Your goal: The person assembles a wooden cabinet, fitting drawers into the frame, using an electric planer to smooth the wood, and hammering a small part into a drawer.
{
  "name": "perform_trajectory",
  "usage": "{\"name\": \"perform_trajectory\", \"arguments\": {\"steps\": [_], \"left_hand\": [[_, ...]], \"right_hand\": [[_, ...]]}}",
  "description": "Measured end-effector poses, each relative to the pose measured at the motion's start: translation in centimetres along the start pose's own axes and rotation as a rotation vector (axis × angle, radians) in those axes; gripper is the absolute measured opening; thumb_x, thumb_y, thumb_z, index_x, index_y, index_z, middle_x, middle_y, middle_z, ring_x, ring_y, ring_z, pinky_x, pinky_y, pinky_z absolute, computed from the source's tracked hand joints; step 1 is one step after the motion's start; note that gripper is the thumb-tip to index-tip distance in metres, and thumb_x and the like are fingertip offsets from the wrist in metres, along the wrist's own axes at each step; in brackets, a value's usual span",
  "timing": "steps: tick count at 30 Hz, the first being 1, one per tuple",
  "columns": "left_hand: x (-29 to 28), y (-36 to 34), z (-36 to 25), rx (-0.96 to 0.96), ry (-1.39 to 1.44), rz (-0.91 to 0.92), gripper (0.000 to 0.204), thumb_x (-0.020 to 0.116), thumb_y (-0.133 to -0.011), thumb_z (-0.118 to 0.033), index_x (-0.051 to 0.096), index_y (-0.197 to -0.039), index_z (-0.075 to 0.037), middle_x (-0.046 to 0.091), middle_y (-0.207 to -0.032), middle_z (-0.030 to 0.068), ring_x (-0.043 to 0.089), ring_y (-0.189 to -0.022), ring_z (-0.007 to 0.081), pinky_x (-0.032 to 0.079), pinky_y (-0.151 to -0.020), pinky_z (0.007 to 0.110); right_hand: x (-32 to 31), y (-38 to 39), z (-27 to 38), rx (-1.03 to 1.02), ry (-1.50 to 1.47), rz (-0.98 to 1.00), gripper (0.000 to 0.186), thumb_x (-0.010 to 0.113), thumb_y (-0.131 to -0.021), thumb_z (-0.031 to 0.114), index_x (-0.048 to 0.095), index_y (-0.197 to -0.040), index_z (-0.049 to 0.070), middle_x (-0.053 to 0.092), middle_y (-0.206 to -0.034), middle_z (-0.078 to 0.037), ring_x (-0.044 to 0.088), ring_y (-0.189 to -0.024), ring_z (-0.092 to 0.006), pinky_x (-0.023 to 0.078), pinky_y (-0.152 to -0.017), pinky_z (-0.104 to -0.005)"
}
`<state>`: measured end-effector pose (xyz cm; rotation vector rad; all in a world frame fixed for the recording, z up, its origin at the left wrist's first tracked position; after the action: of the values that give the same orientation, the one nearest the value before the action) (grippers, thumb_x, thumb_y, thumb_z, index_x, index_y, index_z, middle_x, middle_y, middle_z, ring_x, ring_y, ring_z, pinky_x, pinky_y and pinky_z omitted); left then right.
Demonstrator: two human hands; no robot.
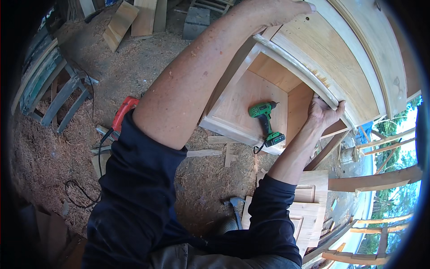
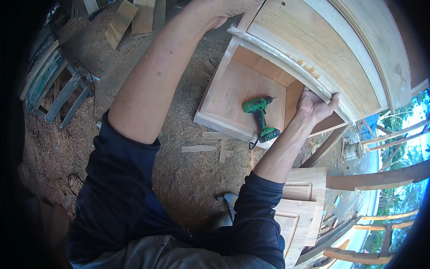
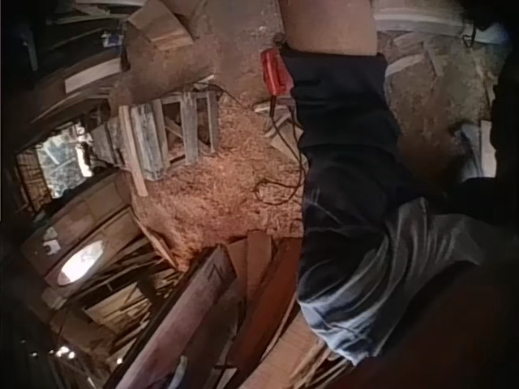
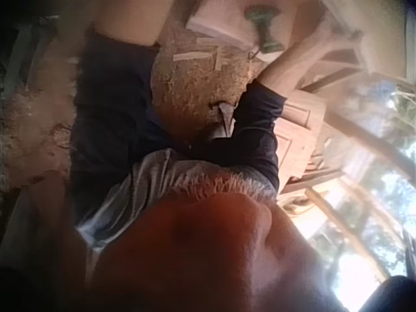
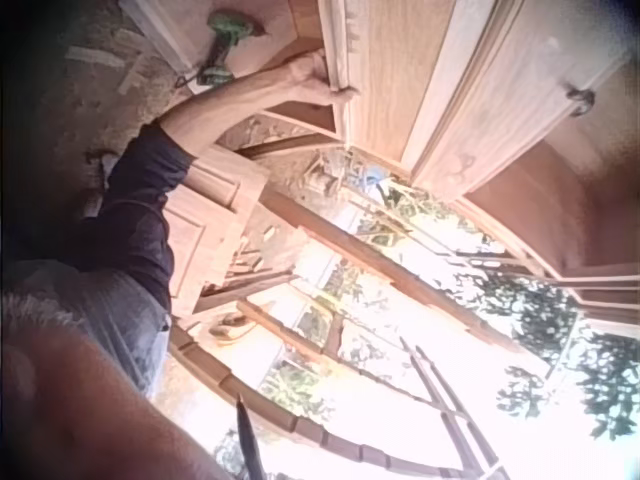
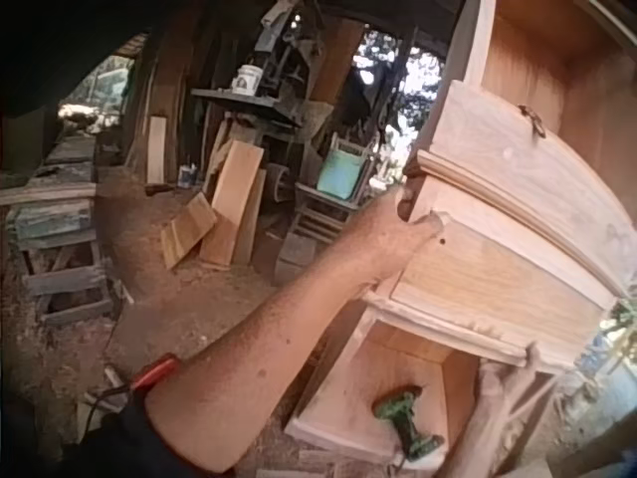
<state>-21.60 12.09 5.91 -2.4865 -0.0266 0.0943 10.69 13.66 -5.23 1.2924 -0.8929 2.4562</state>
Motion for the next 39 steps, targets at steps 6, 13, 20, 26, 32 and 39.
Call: {"name": "perform_trajectory", "arguments": {"steps": [6, 13, 20, 26, 32, 39], "left_hand": [[1.6, -1.1, 1.7, 0.114, -0.051, -0.043, 0.049, 0.066, -0.089, -0.036, 0.061, -0.117, 0.004, 0.069, -0.108, 0.0196, 0.065, -0.102, 0.0292, 0.049, -0.088, 0.037], [5.2, -0.2, 0.0, -0.075, 0.218, -0.259, 0.057, 0.063, -0.093, -0.045, 0.06, -0.125, 0.003, 0.068, -0.113, 0.0178, 0.064, -0.103, 0.0225, 0.048, -0.092, 0.033], [5.3, -2.1, 3.4, -0.016, 0.303, -0.198, 0.063, 0.07, -0.09, -0.042, 0.051, -0.127, 0.006, 0.063, -0.116, 0.0148, 0.061, -0.106, 0.0197, 0.047, -0.095, 0.034], [5.2, -2.2, 3.3, 0.002, 0.318, -0.158, 0.063, 0.066, -0.093, -0.046, 0.05, -0.129, 0.004, 0.06, -0.122, 0.0161, 0.059, -0.111, 0.0195, 0.046, -0.097, 0.034], [4.5, -1.7, 2.6, 0.028, 0.538, -0.07, 0.065, 0.059, -0.095, -0.05, 0.049, -0.131, 0.003, 0.055, -0.132, 0.0165, 0.049, -0.126, 0.0205, 0.035, -0.108, 0.037], [4.6, -1.1, 1.6, -0.072, 0.427, -0.041, 0.064, 0.062, -0.092, -0.042, 0.042, -0.135, 0.002, 0.056, -0.124, 0.0153, 0.05, -0.122, 0.0233, 0.035, -0.107, 0.039]], "right_hand": [[-0.3, -0.3, -1.4, -0.025, -0.261, 0.149, 0.089, 0.088, -0.063, 0.034, 0.047, -0.14, 0.014, 0.05, -0.142, -0.009, 0.044, -0.134, -0.032, 0.03, -0.114, -0.0606], [-1.4, -0.3, -1.7, -0.017, -0.408, 0.163, 0.087, 0.089, -0.061, 0.035, 0.052, -0.138, 0.015, 0.053, -0.141, -0.006, 0.044, -0.133, -0.0304, 0.028, -0.116, -0.0573], [-2.9, -1.4, 1.5, -0.078, -0.462, 0.196, 0.084, 0.088, -0.066, 0.038, 0.052, -0.138, 0.014, 0.054, -0.14, -0.007, 0.046, -0.132, -0.0295, 0.031, -0.114, -0.0539], [-1.9, -1.9, 1.1, -0.048, -0.427, 0.168, 0.08, 0.088, -0.068, 0.033, 0.053, -0.137, 0.013, 0.057, -0.137, -0.007, 0.047, -0.13, -0.0299, 0.031, -0.114, -0.0547], [-2.1, -1.8, 1.0, -0.084, -0.553, 0.211, 0.086, 0.093, -0.061, 0.03, 0.053, -0.136, 0.013, 0.057, -0.136, -0.006, 0.047, -0.131, -0.0282, 0.031, -0.115, -0.0515], [-2.2, -1.0, 0.3, -0.148, -0.426, 0.231, 0.094, 0.091, -0.063, 0.037, 0.046, -0.141, 0.013, 0.053, -0.14, -0.005, 0.046, -0.131, -0.026, 0.034, -0.115, -0.0477]]}}
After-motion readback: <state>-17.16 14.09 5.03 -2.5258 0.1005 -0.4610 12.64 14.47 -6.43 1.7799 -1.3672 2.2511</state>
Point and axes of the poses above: each hand's wrist, its own y-axis away from the middle knuckle, its own x-axis out of the palm, z = x × y, the point moved 1 cm from there along -y, towards the middle knuckle
